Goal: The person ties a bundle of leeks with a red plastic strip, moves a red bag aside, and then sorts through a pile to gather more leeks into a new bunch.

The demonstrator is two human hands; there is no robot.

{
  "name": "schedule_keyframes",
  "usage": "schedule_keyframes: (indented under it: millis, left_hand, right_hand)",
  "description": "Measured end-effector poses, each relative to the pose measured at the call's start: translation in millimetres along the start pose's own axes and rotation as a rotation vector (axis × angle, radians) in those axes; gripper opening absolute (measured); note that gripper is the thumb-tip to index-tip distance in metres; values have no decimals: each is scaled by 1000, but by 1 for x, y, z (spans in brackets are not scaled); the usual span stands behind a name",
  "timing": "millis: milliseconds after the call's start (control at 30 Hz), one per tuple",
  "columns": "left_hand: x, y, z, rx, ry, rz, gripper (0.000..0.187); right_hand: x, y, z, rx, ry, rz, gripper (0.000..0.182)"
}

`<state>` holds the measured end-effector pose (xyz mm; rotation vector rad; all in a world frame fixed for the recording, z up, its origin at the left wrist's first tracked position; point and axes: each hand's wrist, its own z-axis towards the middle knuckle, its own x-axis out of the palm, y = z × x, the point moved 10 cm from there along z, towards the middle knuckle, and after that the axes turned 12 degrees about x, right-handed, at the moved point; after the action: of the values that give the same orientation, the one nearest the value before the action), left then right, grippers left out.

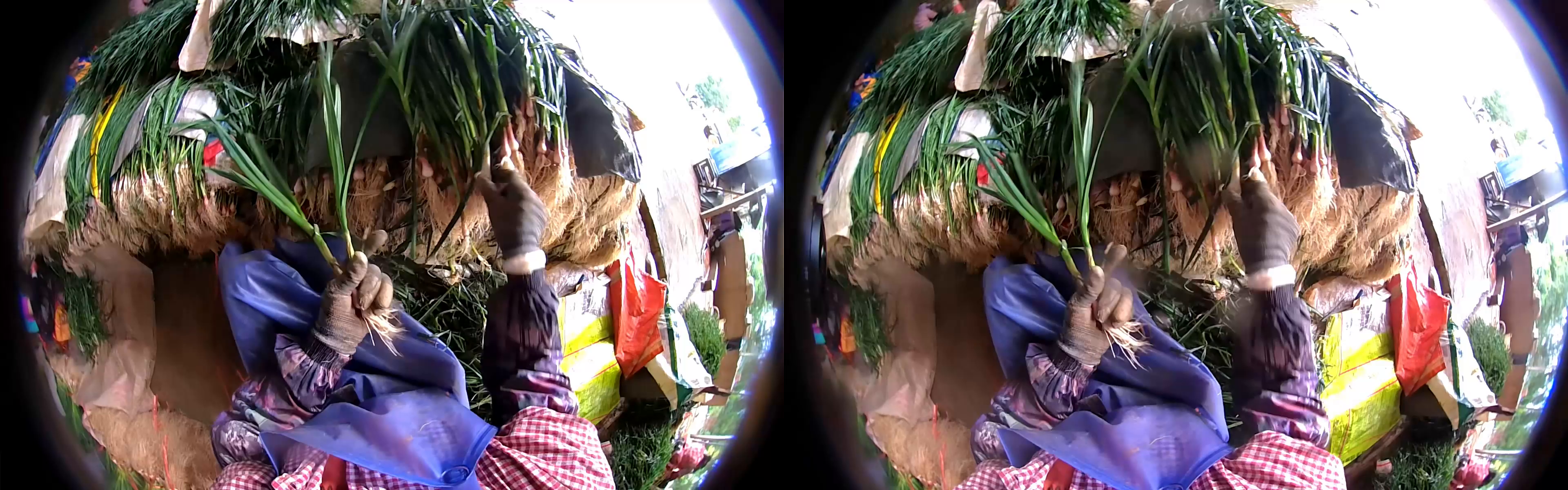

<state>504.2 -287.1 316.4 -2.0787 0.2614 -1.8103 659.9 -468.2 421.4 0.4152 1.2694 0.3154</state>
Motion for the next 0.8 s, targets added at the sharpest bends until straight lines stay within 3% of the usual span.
schedule_keyframes:
  millis: [67,100,167,200,233,300,333,367,400,433,467,500,533,567,600,667,733,800]
  left_hand:
    - [5,6,-1,-66,42,0,44]
    - [-3,7,1,-51,60,-27,41]
    - [-13,7,5,-65,127,-75,39]
    - [-15,2,5,-38,83,-20,40]
    - [-14,-1,6,-21,44,38,42]
    - [-1,-3,9,-53,24,157,44]
    - [8,-4,11,-92,38,221,45]
    - [10,-6,15,-102,10,244,46]
    - [12,-7,17,-113,-19,268,47]
    - [9,-3,14,-205,-170,283,37]
    - [-3,-8,18,-155,-221,463,34]
    - [-14,-16,28,-95,-257,644,31]
    - [-21,-19,30,-128,-256,762,23]
    - [-32,-11,34,-121,-263,640,21]
    - [-37,-4,40,-110,-269,516,20]
    - [-48,0,45,-45,-300,389,21]
    - [-63,0,53,-40,-219,676,19]
    - [-43,-3,49,20,-370,599,20]
  right_hand:
    - [35,-21,25,-72,94,70,26]
    - [41,-24,31,-47,246,304,9]
    - [-33,-5,16,-18,28,887,6]
    - [-52,-16,14,143,-36,999,8]
    - [-67,-6,12,5,-76,893,12]
    - [-36,14,8,-225,62,470,15]
    - [-41,40,-18,-419,33,441,19]
    - [-53,60,-50,-394,-44,248,17]
    - [-56,78,-73,-458,-45,391,14]
    - [-51,99,-100,-607,-37,354,12]
    - [-20,107,-124,-743,213,203,15]
    - [2,119,-150,-885,232,21,16]
    - [11,110,-149,-854,332,228,12]
    - [23,99,-147,-819,428,433,8]
    - [26,83,-125,-500,454,810,7]
    - [39,39,-89,38,467,1155,24]
    - [59,27,-49,6,394,991,34]
    - [86,35,-24,177,581,952,36]
